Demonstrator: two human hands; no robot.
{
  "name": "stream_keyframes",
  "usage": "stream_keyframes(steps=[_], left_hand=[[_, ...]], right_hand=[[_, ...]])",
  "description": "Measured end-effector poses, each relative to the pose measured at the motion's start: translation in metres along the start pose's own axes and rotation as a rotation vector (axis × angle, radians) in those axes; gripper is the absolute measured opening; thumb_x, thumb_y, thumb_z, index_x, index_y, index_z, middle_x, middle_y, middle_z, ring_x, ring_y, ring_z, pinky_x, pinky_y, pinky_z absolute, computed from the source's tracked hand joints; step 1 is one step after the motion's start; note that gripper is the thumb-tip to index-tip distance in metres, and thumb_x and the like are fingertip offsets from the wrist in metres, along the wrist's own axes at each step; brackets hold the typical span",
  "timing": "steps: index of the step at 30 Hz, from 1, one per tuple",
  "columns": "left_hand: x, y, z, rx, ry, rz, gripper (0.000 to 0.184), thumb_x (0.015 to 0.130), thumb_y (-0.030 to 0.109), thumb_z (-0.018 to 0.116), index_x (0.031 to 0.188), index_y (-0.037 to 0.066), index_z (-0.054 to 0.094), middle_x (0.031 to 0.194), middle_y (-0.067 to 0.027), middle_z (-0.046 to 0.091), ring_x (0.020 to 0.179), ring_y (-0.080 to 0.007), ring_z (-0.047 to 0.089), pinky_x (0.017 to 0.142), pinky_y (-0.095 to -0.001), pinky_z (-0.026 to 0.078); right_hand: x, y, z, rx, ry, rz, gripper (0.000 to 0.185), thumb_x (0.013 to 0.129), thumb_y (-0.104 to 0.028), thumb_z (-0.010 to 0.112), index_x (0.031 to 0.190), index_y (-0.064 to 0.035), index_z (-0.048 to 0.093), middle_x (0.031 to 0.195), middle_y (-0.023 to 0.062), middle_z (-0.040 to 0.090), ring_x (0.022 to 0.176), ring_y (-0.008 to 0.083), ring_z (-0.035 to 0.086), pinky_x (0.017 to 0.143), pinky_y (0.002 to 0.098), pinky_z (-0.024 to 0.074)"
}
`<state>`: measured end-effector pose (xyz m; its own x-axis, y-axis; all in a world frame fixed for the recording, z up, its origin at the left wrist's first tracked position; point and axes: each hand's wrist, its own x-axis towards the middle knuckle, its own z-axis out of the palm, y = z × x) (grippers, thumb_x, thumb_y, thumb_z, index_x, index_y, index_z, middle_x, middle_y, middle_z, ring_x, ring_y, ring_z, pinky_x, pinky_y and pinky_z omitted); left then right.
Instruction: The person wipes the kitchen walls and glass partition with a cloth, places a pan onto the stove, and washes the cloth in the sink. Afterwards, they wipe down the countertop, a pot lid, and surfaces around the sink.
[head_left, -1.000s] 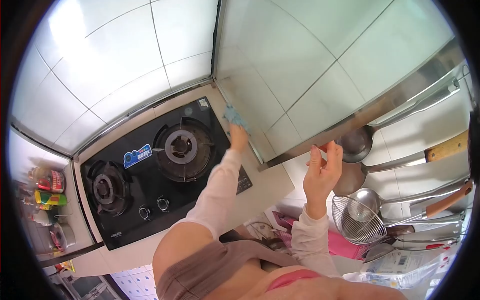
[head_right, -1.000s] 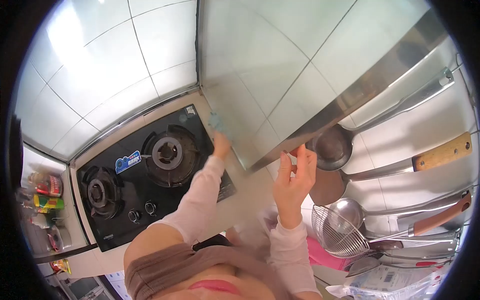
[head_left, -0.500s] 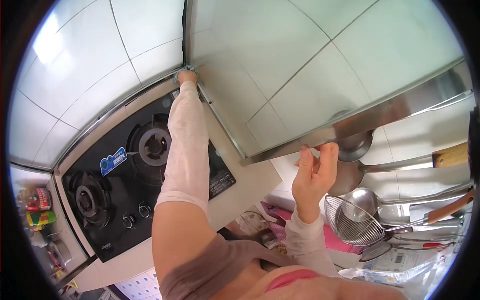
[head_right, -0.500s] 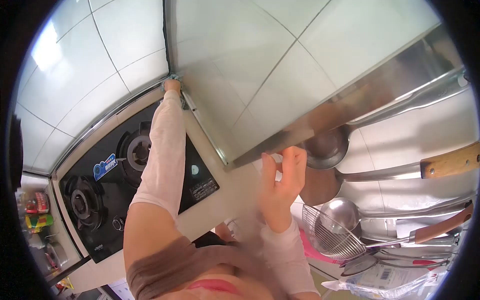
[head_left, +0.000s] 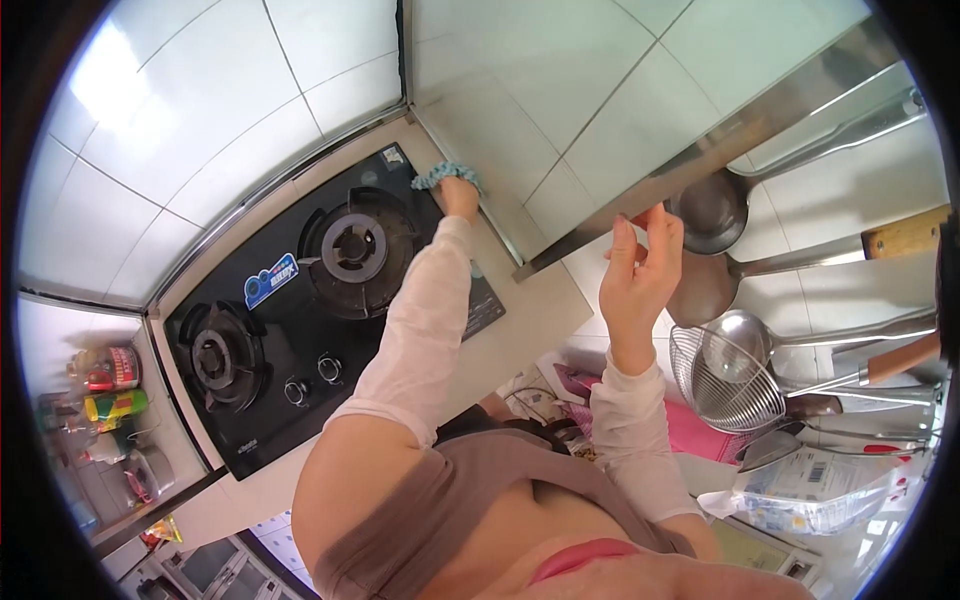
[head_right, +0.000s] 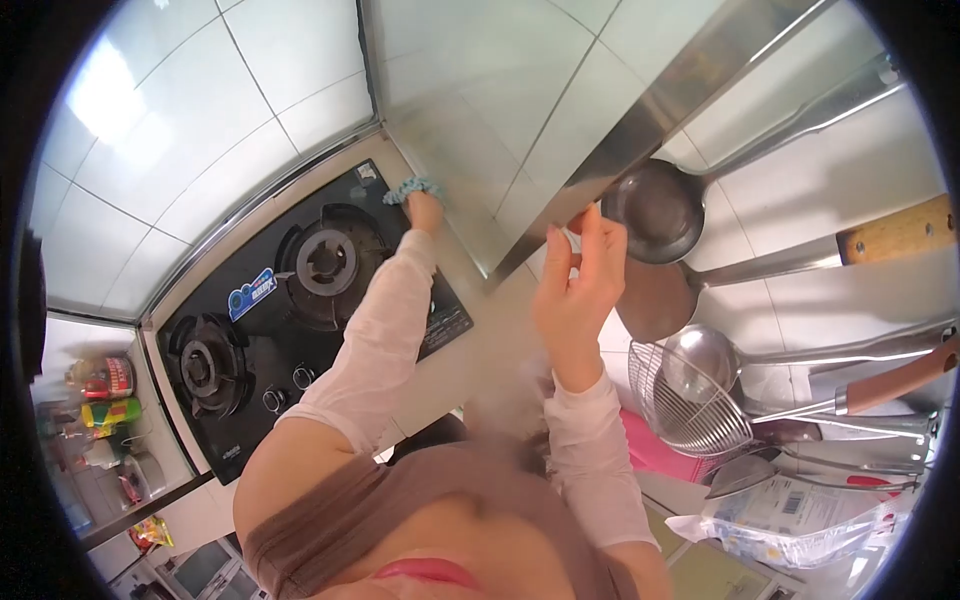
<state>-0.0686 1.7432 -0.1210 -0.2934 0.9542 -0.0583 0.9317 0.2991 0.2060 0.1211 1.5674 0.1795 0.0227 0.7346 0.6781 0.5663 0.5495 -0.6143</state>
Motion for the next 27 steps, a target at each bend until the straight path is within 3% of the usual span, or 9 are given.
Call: stream_keyframes(steps=[3,10,14,16,18,19,20,22,27], left_hand=[[-0.021,0.014,0.055,-1.054,0.193,-0.261,0.034,0.092,0.010,0.050,0.125,0.003,0.055,0.118,-0.0165,0.062,0.109,-0.0367,0.059,0.088,-0.0551,0.045],[-0.086,0.039,0.157,-0.402,0.195,0.139,0.026,0.087,0.013,0.057,0.109,-0.001,0.057,0.111,-0.0255,0.062,0.106,-0.0407,0.060,0.091,-0.0459,0.048],[-0.163,0.017,-0.046,-0.483,-0.169,0.140,0.020,0.081,0.016,0.062,0.095,0.002,0.063,0.100,-0.0245,0.067,0.095,-0.0400,0.066,0.083,-0.0442,0.053],[-0.160,-0.006,-0.103,-0.103,-0.020,0.356,0.024,0.071,0.011,0.069,0.094,0.005,0.062,0.087,-0.0179,0.069,0.080,-0.0337,0.070,0.067,-0.0409,0.058],[-0.133,-0.020,-0.123,-0.165,0.382,0.098,0.022,0.075,0.007,0.067,0.093,0.003,0.055,0.087,-0.0155,0.061,0.072,-0.0338,0.068,0.062,-0.0402,0.057],[-0.114,-0.030,-0.134,-0.406,0.306,0.007,0.052,0.077,0.008,0.067,0.122,-0.001,0.042,0.109,-0.0233,0.051,0.086,-0.0432,0.065,0.068,-0.0451,0.056],[-0.108,-0.031,-0.141,-0.584,0.520,0.023,0.056,0.078,0.008,0.066,0.127,-0.001,0.042,0.106,-0.0231,0.052,0.096,-0.0422,0.062,0.077,-0.0428,0.054],[-0.096,-0.018,-0.148,-1.004,0.338,-0.038,0.050,0.084,0.007,0.058,0.129,-0.006,0.040,0.140,-0.0290,0.038,0.112,-0.0493,0.054,0.096,-0.0440,0.045],[-0.132,0.071,-0.082,-1.659,0.262,0.182,0.068,0.096,0.023,0.042,0.151,-0.003,0.011,0.160,-0.0191,-0.002,0.149,-0.0305,-0.004,0.118,-0.0372,0.002]], right_hand=[[-0.001,0.005,0.002,0.003,0.022,-0.004,0.036,0.088,-0.004,0.062,0.122,0.0060,0.057,0.095,0.0129,0.058,0.081,0.0192,0.057,0.056,0.0254,0.0466],[-0.002,0.000,0.001,-0.012,0.020,0.001,0.033,0.089,-0.005,0.062,0.121,0.0051,0.059,0.096,0.0119,0.057,0.081,0.0181,0.057,0.055,0.0244,0.0470],[-0.001,0.002,-0.002,0.002,-0.002,-0.008,0.033,0.089,-0.006,0.062,0.121,0.0042,0.059,0.096,0.0109,0.057,0.083,0.0171,0.057,0.053,0.0236,0.0466],[-0.001,0.003,-0.001,0.012,-0.003,0.008,0.033,0.090,-0.007,0.062,0.121,0.0036,0.059,0.097,0.0106,0.057,0.084,0.0168,0.057,0.053,0.0236,0.0467],[-0.002,0.003,-0.002,0.013,0.000,0.021,0.033,0.090,-0.007,0.062,0.122,0.0030,0.059,0.097,0.0103,0.057,0.084,0.0166,0.058,0.054,0.0236,0.0469],[-0.002,0.001,-0.001,0.011,0.002,0.023,0.034,0.090,-0.007,0.062,0.122,0.0027,0.059,0.097,0.0103,0.057,0.085,0.0165,0.058,0.054,0.0237,0.0471],[-0.001,0.001,0.000,0.010,0.004,0.025,0.034,0.090,-0.008,0.062,0.122,0.0024,0.059,0.097,0.0102,0.057,0.085,0.0164,0.058,0.054,0.0238,0.0473],[-0.001,0.002,0.000,0.011,0.002,0.034,0.034,0.090,-0.008,0.062,0.122,0.0021,0.058,0.097,0.0101,0.057,0.085,0.0166,0.058,0.055,0.0240,0.0474],[-0.001,0.003,0.000,-0.011,-0.007,0.040,0.035,0.090,-0.008,0.062,0.123,0.0019,0.058,0.097,0.0099,0.056,0.086,0.0171,0.058,0.054,0.0241,0.0477]])
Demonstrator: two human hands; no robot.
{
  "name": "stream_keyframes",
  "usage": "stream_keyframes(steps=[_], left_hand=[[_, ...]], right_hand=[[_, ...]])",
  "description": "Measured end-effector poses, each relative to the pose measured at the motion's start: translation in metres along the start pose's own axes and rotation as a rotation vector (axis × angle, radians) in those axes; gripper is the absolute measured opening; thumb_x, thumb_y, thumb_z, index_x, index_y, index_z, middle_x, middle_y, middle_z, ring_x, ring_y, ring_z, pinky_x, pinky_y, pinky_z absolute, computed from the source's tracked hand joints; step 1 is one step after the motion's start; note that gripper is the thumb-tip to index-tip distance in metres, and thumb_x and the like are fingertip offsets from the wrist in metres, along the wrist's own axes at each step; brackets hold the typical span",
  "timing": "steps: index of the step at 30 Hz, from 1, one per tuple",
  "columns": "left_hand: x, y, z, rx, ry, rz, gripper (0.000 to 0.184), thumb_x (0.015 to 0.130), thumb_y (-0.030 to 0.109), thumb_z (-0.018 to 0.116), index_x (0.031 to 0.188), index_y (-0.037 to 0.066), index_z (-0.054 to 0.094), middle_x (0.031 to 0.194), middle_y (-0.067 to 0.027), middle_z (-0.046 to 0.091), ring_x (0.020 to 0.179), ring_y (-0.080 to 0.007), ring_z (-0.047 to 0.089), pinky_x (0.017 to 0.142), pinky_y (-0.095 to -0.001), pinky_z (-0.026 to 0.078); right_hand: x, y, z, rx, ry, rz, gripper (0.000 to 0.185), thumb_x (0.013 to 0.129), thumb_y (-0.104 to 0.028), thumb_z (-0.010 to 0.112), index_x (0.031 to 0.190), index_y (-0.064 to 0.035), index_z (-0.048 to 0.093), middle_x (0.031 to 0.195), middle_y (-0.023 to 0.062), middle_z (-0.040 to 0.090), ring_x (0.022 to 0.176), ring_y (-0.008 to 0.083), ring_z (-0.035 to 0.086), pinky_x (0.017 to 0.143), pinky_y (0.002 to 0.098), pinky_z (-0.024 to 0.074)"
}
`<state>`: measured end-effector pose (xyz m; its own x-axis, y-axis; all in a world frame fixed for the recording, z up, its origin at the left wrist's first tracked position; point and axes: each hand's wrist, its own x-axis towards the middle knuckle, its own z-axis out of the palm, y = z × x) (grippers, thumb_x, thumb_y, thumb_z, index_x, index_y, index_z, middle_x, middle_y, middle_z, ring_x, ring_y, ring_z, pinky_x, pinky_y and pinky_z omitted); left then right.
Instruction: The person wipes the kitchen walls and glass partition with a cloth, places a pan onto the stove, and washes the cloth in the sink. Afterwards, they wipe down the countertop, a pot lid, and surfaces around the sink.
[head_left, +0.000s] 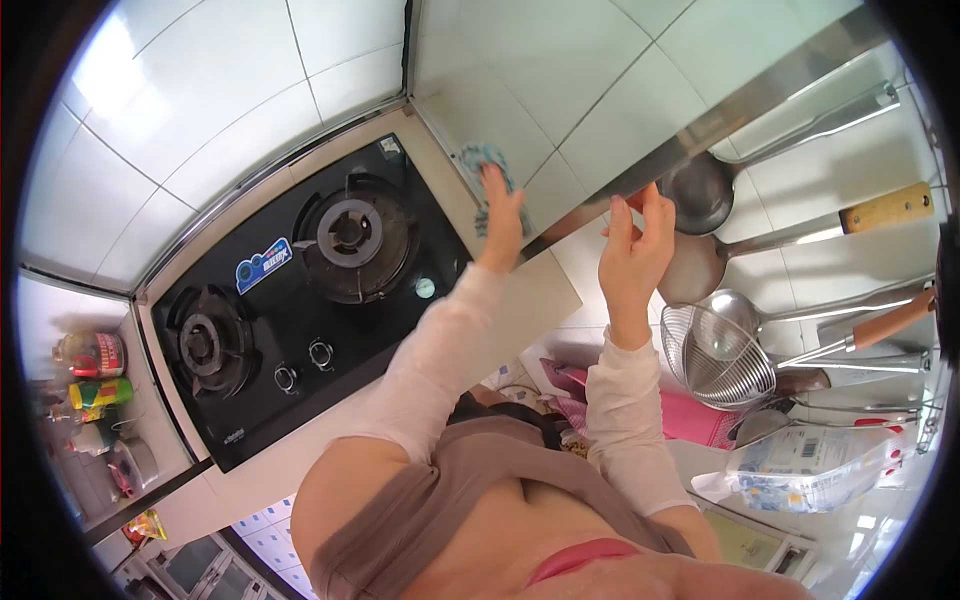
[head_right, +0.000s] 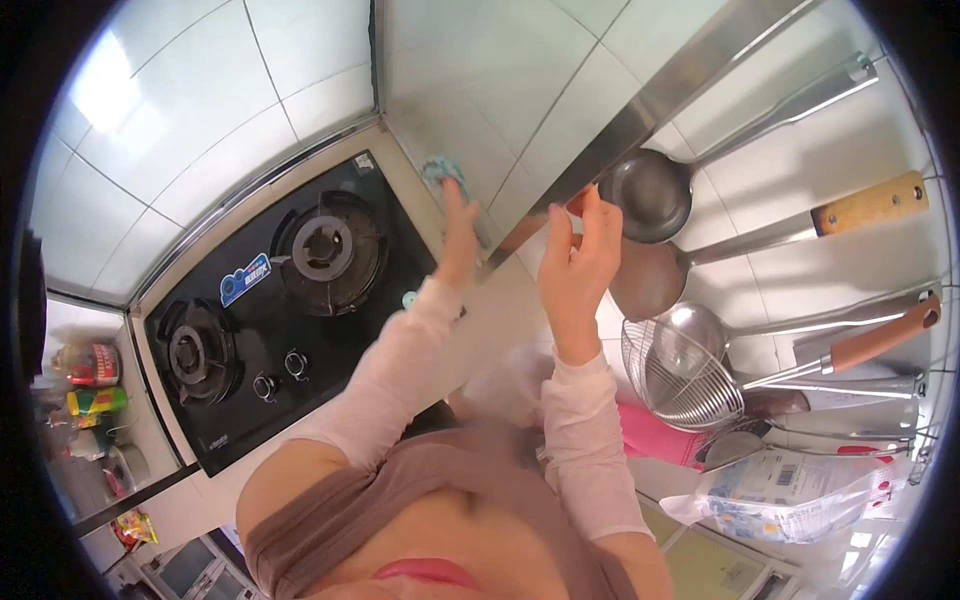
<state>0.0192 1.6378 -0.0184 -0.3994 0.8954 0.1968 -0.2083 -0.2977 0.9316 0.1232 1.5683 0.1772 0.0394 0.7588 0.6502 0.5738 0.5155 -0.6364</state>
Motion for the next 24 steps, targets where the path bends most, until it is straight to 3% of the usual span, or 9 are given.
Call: stream_keyframes(steps=[4,8,11,13,14,17,19,22,24], left_hand=[[-0.015,0.073,0.020,-0.211,-0.278,0.166,0.060,0.100,0.024,0.035,0.151,-0.002,0.015,0.161,-0.0174,0.001,0.148,-0.0349,-0.005,0.117,-0.0454,-0.002],[0.027,0.090,0.020,0.473,-0.203,0.923,0.056,0.102,0.026,0.030,0.150,0.000,0.020,0.159,-0.0195,0.006,0.147,-0.0391,0.000,0.116,-0.0517,-0.003],[0.038,-0.044,0.006,0.186,0.137,0.403,0.055,0.101,0.026,0.032,0.151,0.003,0.022,0.157,-0.0228,0.012,0.146,-0.0409,0.006,0.116,-0.0526,0.001],[0.040,-0.077,-0.019,0.185,0.217,0.072,0.057,0.100,0.022,0.035,0.152,0.004,0.020,0.157,-0.0227,0.012,0.146,-0.0390,0.004,0.117,-0.0502,0.002],[0.039,-0.069,-0.029,0.436,0.171,-0.036,0.058,0.100,0.019,0.036,0.152,0.004,0.018,0.158,-0.0219,0.010,0.147,-0.0371,0.003,0.117,-0.0483,0.002],[0.046,-0.035,-0.006,0.181,0.232,-0.004,0.058,0.100,0.021,0.033,0.153,0.004,0.015,0.159,-0.0209,0.006,0.148,-0.0351,-0.001,0.117,-0.0471,-0.001],[0.032,0.028,0.023,0.066,0.129,0.199,0.059,0.099,0.021,0.032,0.152,0.002,0.018,0.159,-0.0208,0.007,0.147,-0.0367,0.003,0.116,-0.0512,-0.001],[0.025,0.102,0.046,0.197,-0.084,0.605,0.060,0.094,0.016,0.037,0.150,-0.002,0.023,0.157,-0.0226,0.015,0.145,-0.0414,0.010,0.115,-0.0556,0.003],[0.051,0.116,0.042,0.377,0.022,0.757,0.059,0.093,0.014,0.038,0.147,-0.003,0.027,0.155,-0.0239,0.019,0.143,-0.0435,0.015,0.115,-0.0551,0.007]], right_hand=[[-0.002,-0.002,0.002,0.005,-0.001,0.011,0.037,0.090,-0.006,0.060,0.125,0.0027,0.056,0.100,0.0108,0.054,0.087,0.0169,0.057,0.054,0.0241,0.0514],[-0.002,-0.003,0.004,0.030,-0.005,0.019,0.038,0.090,-0.004,0.058,0.127,0.0029,0.054,0.102,0.0116,0.051,0.089,0.0162,0.056,0.053,0.0245,0.0553],[-0.003,-0.001,0.005,-0.003,0.000,0.006,0.038,0.090,-0.004,0.058,0.128,0.0026,0.054,0.103,0.0116,0.051,0.090,0.0159,0.056,0.053,0.0246,0.0551],[-0.004,-0.002,0.005,-0.012,-0.002,0.017,0.038,0.091,-0.004,0.058,0.128,0.0025,0.054,0.103,0.0114,0.051,0.090,0.0160,0.056,0.053,0.0247,0.0552],[-0.003,-0.002,0.005,-0.015,-0.005,0.020,0.038,0.091,-0.004,0.057,0.127,0.0025,0.054,0.103,0.0113,0.051,0.090,0.0161,0.056,0.053,0.0248,0.0553],[-0.003,-0.002,0.004,-0.039,-0.020,0.021,0.037,0.091,-0.005,0.057,0.126,0.0030,0.054,0.103,0.0110,0.050,0.089,0.0163,0.056,0.053,0.0248,0.0554],[-0.004,-0.003,0.003,-0.039,-0.017,0.045,0.034,0.091,-0.005,0.057,0.124,0.0037,0.055,0.102,0.0107,0.050,0.089,0.0164,0.056,0.053,0.0248,0.0553],[-0.004,0.000,0.004,-0.062,-0.007,0.005,0.029,0.093,-0.006,0.057,0.120,0.0033,0.056,0.098,0.0086,0.052,0.071,0.0128,0.054,0.054,0.0233,0.0485],[-0.003,0.000,0.003,-0.100,-0.010,-0.020,0.025,0.095,-0.008,0.057,0.117,0.0034,0.056,0.095,0.0074,0.052,0.061,0.0109,0.053,0.055,0.0237,0.0447]])
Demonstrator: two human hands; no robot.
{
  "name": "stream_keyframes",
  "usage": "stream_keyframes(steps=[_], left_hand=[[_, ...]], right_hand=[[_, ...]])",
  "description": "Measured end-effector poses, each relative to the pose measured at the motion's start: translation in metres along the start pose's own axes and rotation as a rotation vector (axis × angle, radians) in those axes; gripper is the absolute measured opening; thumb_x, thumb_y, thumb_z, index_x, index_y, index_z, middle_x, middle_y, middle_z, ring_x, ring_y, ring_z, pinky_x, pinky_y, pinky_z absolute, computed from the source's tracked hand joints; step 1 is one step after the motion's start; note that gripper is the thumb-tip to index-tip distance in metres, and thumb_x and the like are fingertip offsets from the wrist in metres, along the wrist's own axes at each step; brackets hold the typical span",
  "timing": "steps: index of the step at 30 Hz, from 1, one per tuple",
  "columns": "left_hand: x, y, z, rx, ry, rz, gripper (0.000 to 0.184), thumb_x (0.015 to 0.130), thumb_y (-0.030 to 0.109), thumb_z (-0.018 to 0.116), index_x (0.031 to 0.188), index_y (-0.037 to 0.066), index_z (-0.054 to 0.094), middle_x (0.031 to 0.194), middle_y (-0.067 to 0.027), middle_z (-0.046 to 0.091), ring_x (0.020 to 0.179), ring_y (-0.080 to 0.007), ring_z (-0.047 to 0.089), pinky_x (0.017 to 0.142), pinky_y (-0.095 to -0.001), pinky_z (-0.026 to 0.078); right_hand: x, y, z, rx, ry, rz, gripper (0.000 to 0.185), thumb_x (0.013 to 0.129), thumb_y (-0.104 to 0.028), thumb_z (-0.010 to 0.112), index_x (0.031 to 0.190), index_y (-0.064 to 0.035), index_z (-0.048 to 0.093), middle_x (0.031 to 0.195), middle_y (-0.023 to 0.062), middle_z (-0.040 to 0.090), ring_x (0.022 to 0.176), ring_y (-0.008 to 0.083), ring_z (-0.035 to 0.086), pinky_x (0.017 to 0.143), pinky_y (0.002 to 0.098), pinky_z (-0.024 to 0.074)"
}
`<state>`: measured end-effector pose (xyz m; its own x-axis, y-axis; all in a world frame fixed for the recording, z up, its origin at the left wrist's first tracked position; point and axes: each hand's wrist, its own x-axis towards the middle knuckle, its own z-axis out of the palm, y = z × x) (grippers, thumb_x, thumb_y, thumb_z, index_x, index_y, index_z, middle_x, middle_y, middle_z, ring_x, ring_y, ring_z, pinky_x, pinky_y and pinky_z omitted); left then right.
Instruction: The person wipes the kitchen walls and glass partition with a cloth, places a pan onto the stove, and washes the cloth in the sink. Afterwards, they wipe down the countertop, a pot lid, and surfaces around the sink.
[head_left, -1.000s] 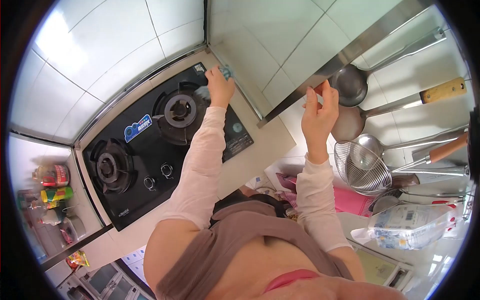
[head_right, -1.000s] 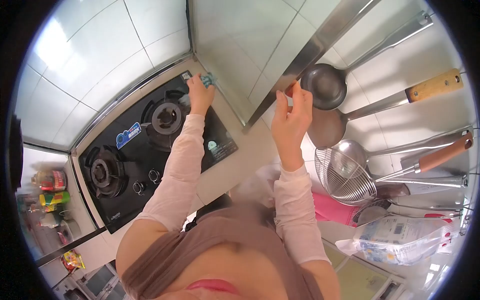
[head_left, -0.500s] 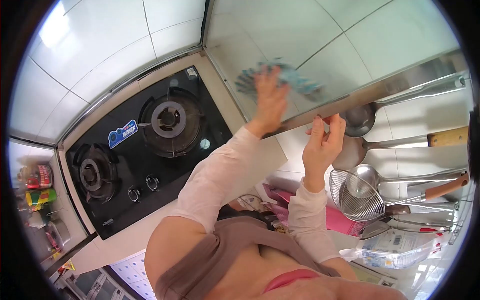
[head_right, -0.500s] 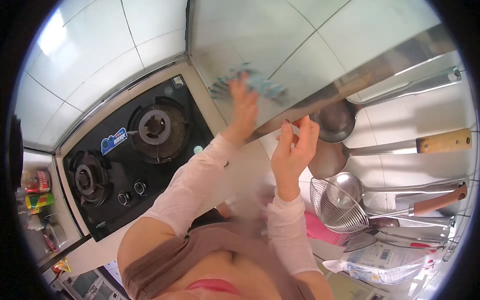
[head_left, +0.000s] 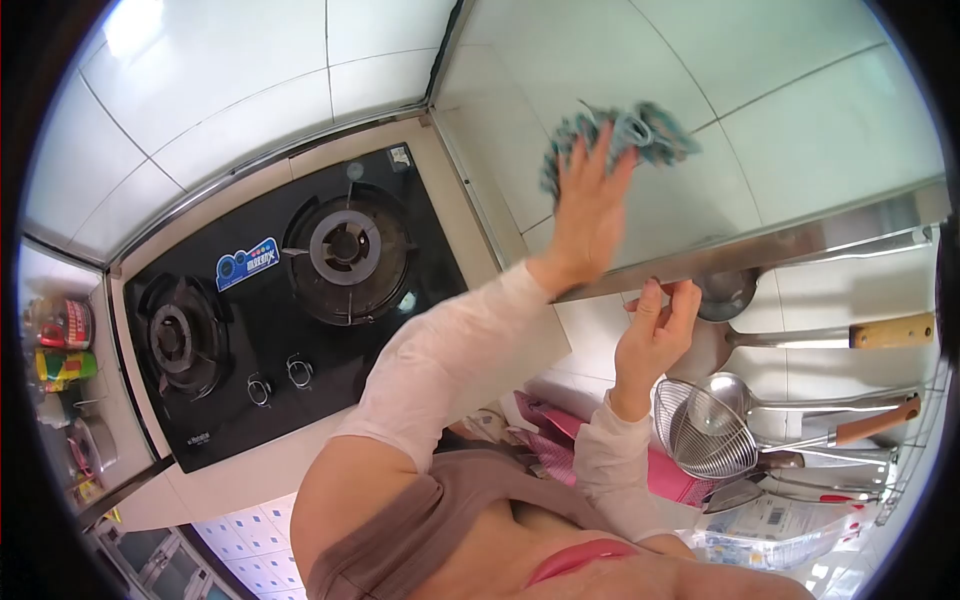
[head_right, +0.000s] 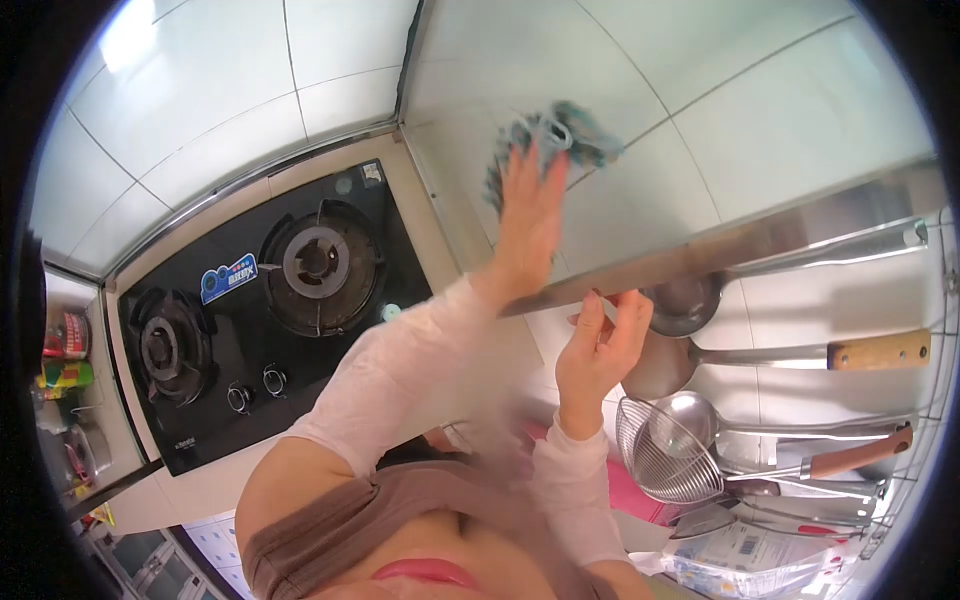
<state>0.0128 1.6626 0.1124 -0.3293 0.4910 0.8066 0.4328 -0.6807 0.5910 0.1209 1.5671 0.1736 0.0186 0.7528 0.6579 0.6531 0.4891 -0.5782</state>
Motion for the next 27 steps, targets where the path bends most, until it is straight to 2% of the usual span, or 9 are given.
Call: stream_keyframes(steps=[5,7,9,12,15,18,20,24,27], left_hand=[[0.020,-0.166,-0.012,0.069,0.293,-0.335,0.051,0.095,0.015,0.035,0.145,0.002,0.032,0.148,-0.0280,0.028,0.136,-0.0450,0.028,0.114,-0.0497,0.019],[-0.008,-0.178,-0.034,-0.082,0.161,-0.868,0.054,0.098,0.017,0.033,0.149,0.004,0.026,0.149,-0.0260,0.029,0.140,-0.0426,0.022,0.114,-0.0508,0.016],[-0.081,-0.214,-0.005,0.288,0.176,-0.759,0.056,0.097,0.017,0.034,0.151,0.005,0.023,0.150,-0.0241,0.029,0.142,-0.0416,0.017,0.115,-0.0508,0.014],[-0.070,-0.174,0.016,0.085,0.267,-0.745,0.059,0.096,0.016,0.037,0.151,0.005,0.022,0.153,-0.0226,0.025,0.144,-0.0414,0.014,0.115,-0.0523,0.013],[0.020,-0.073,0.009,-0.127,0.194,-0.279,0.059,0.095,0.018,0.039,0.151,0.005,0.023,0.153,-0.0227,0.024,0.143,-0.0425,0.015,0.115,-0.0507,0.012],[0.096,-0.062,-0.005,0.148,0.200,0.070,0.057,0.096,0.020,0.040,0.149,0.004,0.028,0.150,-0.0237,0.029,0.141,-0.0441,0.020,0.115,-0.0493,0.015],[0.112,-0.147,-0.004,0.184,0.281,-0.047,0.055,0.096,0.022,0.039,0.147,0.004,0.031,0.148,-0.0244,0.032,0.137,-0.0438,0.027,0.113,-0.0508,0.021],[0.008,-0.236,-0.027,0.067,0.201,-0.807,0.054,0.097,0.026,0.039,0.146,0.003,0.032,0.146,-0.0246,0.034,0.135,-0.0420,0.031,0.111,-0.0515,0.025],[-0.066,-0.235,-0.008,0.528,0.146,-0.808,0.055,0.097,0.027,0.042,0.145,0.003,0.033,0.146,-0.0235,0.036,0.135,-0.0421,0.031,0.110,-0.0538,0.025]], right_hand=[[-0.003,-0.002,0.000,0.053,-0.033,0.079,0.025,0.093,-0.003,0.054,0.116,0.0055,0.056,0.102,0.0103,0.049,0.088,0.0149,0.055,0.053,0.0238,0.0529],[0.000,-0.002,0.001,0.053,-0.023,0.066,0.025,0.093,-0.003,0.053,0.116,0.0055,0.056,0.103,0.0102,0.049,0.088,0.0146,0.055,0.053,0.0237,0.0524],[-0.001,-0.002,0.002,0.048,-0.004,0.039,0.025,0.093,-0.004,0.053,0.116,0.0055,0.056,0.102,0.0101,0.049,0.085,0.0144,0.055,0.054,0.0235,0.0520],[0.000,0.000,-0.001,0.035,-0.030,0.028,0.024,0.093,-0.004,0.054,0.116,0.0059,0.056,0.102,0.0102,0.049,0.082,0.0140,0.056,0.054,0.0230,0.0514],[0.000,-0.006,0.002,0.055,-0.014,0.064,0.022,0.094,-0.004,0.054,0.113,0.0063,0.056,0.102,0.0101,0.049,0.077,0.0137,0.055,0.054,0.0227,0.0515],[-0.002,-0.003,0.000,0.055,-0.021,0.076,0.019,0.094,-0.005,0.054,0.110,0.0064,0.056,0.101,0.0100,0.048,0.075,0.0133,0.055,0.054,0.0234,0.0515],[-0.003,0.000,0.001,0.056,-0.023,0.058,0.018,0.094,-0.005,0.054,0.108,0.0060,0.056,0.101,0.0099,0.048,0.073,0.0133,0.054,0.054,0.0236,0.0513],[-0.002,0.002,-0.001,0.049,-0.035,0.060,0.018,0.094,-0.005,0.054,0.109,0.0058,0.056,0.101,0.0099,0.048,0.073,0.0132,0.054,0.053,0.0236,0.0505],[-0.002,0.005,0.001,0.088,-0.014,0.045,0.019,0.094,-0.005,0.054,0.110,0.0057,0.056,0.101,0.0099,0.048,0.076,0.0133,0.054,0.053,0.0236,0.0504]])
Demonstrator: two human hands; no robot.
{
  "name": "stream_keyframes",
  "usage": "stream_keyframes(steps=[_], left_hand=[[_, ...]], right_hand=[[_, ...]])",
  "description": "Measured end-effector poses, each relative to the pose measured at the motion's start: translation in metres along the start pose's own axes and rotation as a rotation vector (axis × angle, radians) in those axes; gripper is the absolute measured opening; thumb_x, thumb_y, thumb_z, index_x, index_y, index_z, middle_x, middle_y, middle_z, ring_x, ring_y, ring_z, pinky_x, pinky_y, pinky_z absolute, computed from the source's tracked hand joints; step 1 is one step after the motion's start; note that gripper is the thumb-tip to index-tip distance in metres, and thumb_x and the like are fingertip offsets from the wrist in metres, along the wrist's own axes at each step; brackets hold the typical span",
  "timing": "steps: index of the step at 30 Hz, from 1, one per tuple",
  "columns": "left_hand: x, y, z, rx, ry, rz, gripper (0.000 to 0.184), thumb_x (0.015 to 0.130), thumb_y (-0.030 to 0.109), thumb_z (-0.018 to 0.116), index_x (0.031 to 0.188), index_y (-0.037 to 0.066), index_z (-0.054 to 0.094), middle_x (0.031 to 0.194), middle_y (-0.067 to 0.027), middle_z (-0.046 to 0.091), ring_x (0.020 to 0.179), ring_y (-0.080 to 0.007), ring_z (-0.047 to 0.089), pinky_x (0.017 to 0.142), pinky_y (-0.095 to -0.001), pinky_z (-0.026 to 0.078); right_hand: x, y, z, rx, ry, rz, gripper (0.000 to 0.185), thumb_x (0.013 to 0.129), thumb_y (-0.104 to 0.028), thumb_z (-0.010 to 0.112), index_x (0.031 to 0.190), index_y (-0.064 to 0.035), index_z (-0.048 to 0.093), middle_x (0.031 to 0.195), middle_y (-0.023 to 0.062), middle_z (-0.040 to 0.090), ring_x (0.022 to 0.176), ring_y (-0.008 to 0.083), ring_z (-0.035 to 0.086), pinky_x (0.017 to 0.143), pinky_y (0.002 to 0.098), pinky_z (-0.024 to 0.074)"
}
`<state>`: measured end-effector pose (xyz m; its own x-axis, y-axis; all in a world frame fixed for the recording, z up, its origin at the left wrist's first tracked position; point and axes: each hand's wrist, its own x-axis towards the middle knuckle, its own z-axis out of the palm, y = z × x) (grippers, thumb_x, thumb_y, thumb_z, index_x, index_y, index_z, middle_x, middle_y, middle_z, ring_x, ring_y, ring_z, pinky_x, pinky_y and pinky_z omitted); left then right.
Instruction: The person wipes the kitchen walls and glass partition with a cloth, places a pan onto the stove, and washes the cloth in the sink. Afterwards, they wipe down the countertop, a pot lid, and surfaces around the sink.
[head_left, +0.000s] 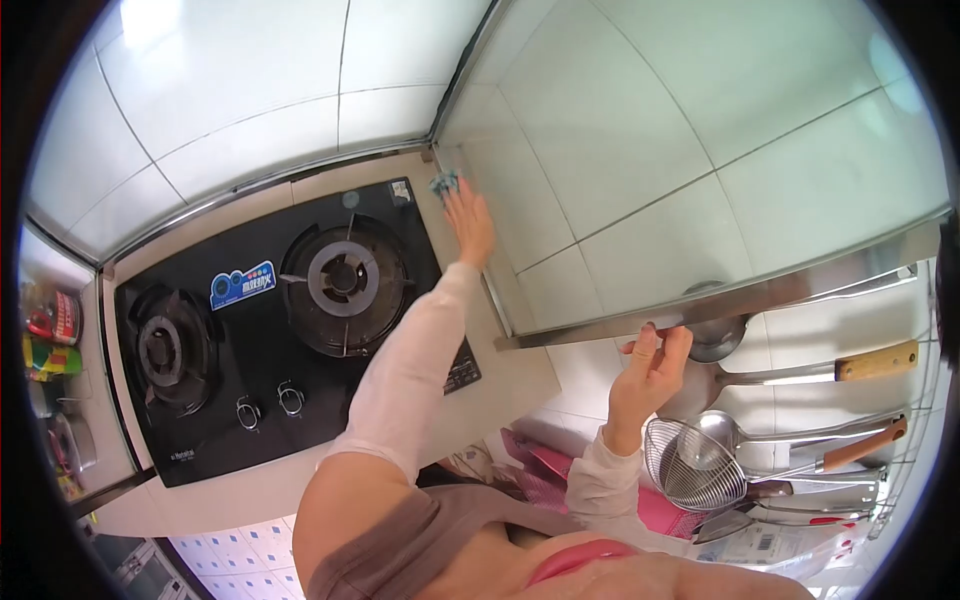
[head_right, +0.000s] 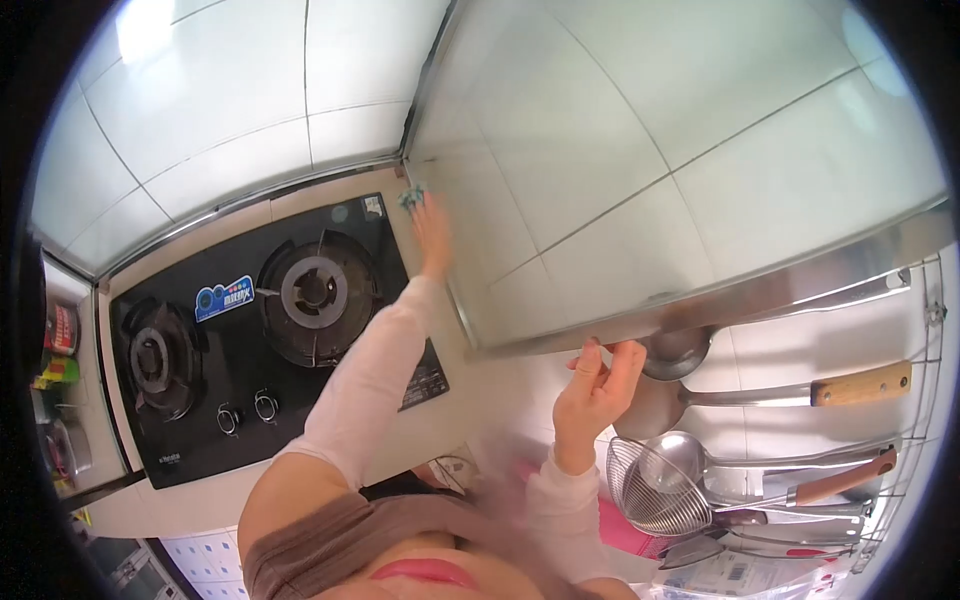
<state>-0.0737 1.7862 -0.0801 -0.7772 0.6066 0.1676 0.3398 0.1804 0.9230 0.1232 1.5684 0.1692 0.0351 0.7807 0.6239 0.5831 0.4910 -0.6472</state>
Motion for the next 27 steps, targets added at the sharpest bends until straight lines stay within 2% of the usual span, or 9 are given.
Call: stream_keyframes(steps=[2,5,9,15,17,19,21,23,27], left_hand=[[-0.003,0.015,0.011,-0.025,-0.035,-0.126,0.054,0.098,0.027,0.043,0.145,0.001,0.033,0.145,-0.0228,0.036,0.135,-0.0419,0.031,0.110,-0.0548,0.025],[0.039,0.134,-0.049,-0.920,-0.004,0.156,0.048,0.101,0.021,0.038,0.143,-0.001,0.033,0.145,-0.0218,0.037,0.136,-0.0380,0.031,0.113,-0.0490,0.023],[0.012,0.286,-0.128,-0.695,0.070,0.996,0.049,0.096,0.026,0.043,0.138,-0.001,0.044,0.147,-0.0253,0.033,0.138,-0.0466,0.025,0.114,-0.0561,0.016],[0.020,0.282,-0.124,-0.449,0.147,1.220,0.045,0.093,0.021,0.043,0.132,-0.001,0.046,0.141,-0.0274,0.037,0.134,-0.0505,0.028,0.111,-0.0571,0.022],[0.090,0.293,-0.111,-0.521,0.145,1.099,0.043,0.095,0.020,0.039,0.132,-0.001,0.047,0.143,-0.0269,0.037,0.136,-0.0472,0.027,0.112,-0.0521,0.022],[0.152,0.276,-0.103,-0.620,-0.159,0.648,0.066,0.103,0.044,0.020,0.149,-0.002,0.021,0.157,-0.0223,0.014,0.147,-0.0343,0.005,0.120,-0.0440,0.002],[0.160,0.246,-0.079,-0.604,0.171,0.796,0.045,0.099,0.023,0.036,0.137,0.000,0.044,0.146,-0.0257,0.035,0.138,-0.0438,0.025,0.115,-0.0478,0.020],[0.146,0.171,-0.063,-0.450,0.043,0.758,0.049,0.101,0.026,0.033,0.143,0.000,0.037,0.150,-0.0236,0.031,0.140,-0.0417,0.024,0.116,-0.0474,0.016],[0.078,-0.003,0.002,-0.336,-0.113,-0.071,0.052,0.101,0.035,0.033,0.144,0.004,0.037,0.145,-0.0233,0.037,0.136,-0.0402,0.031,0.112,-0.0481,0.025]], right_hand=[[0.000,-0.002,0.000,-0.009,-0.005,-0.005,0.021,0.094,-0.005,0.054,0.112,0.0057,0.056,0.101,0.0097,0.048,0.078,0.0134,0.054,0.053,0.0237,0.0504],[0.002,-0.006,-0.004,-0.029,-0.024,0.019,0.022,0.094,-0.005,0.054,0.114,0.0057,0.056,0.102,0.0096,0.048,0.080,0.0136,0.054,0.053,0.0239,0.0509],[0.000,-0.006,0.000,-0.039,-0.010,0.023,0.023,0.094,-0.004,0.054,0.114,0.0060,0.056,0.102,0.0096,0.048,0.079,0.0137,0.055,0.054,0.0241,0.0514],[0.001,-0.004,-0.006,-0.054,-0.053,0.026,0.023,0.093,-0.003,0.054,0.114,0.0064,0.056,0.100,0.0094,0.047,0.075,0.0137,0.054,0.053,0.0240,0.0519],[0.002,-0.003,-0.003,-0.043,-0.035,0.005,0.023,0.093,-0.003,0.054,0.113,0.0063,0.057,0.099,0.0096,0.047,0.074,0.0137,0.054,0.052,0.0239,0.0520],[-0.001,-0.005,-0.004,-0.047,-0.039,0.010,0.022,0.093,-0.002,0.054,0.113,0.0062,0.057,0.099,0.0098,0.047,0.074,0.0137,0.054,0.052,0.0238,0.0520],[0.002,-0.007,-0.005,-0.055,-0.050,0.015,0.022,0.092,-0.002,0.054,0.113,0.0062,0.056,0.099,0.0099,0.047,0.073,0.0136,0.054,0.051,0.0239,0.0521],[0.002,-0.004,-0.008,-0.051,-0.062,0.003,0.023,0.092,-0.002,0.055,0.114,0.0060,0.056,0.099,0.0101,0.048,0.074,0.0137,0.054,0.051,0.0240,0.0521],[0.002,-0.003,-0.008,-0.045,-0.065,0.006,0.025,0.091,-0.002,0.055,0.115,0.0055,0.056,0.100,0.0103,0.048,0.075,0.0141,0.054,0.052,0.0240,0.0528]])
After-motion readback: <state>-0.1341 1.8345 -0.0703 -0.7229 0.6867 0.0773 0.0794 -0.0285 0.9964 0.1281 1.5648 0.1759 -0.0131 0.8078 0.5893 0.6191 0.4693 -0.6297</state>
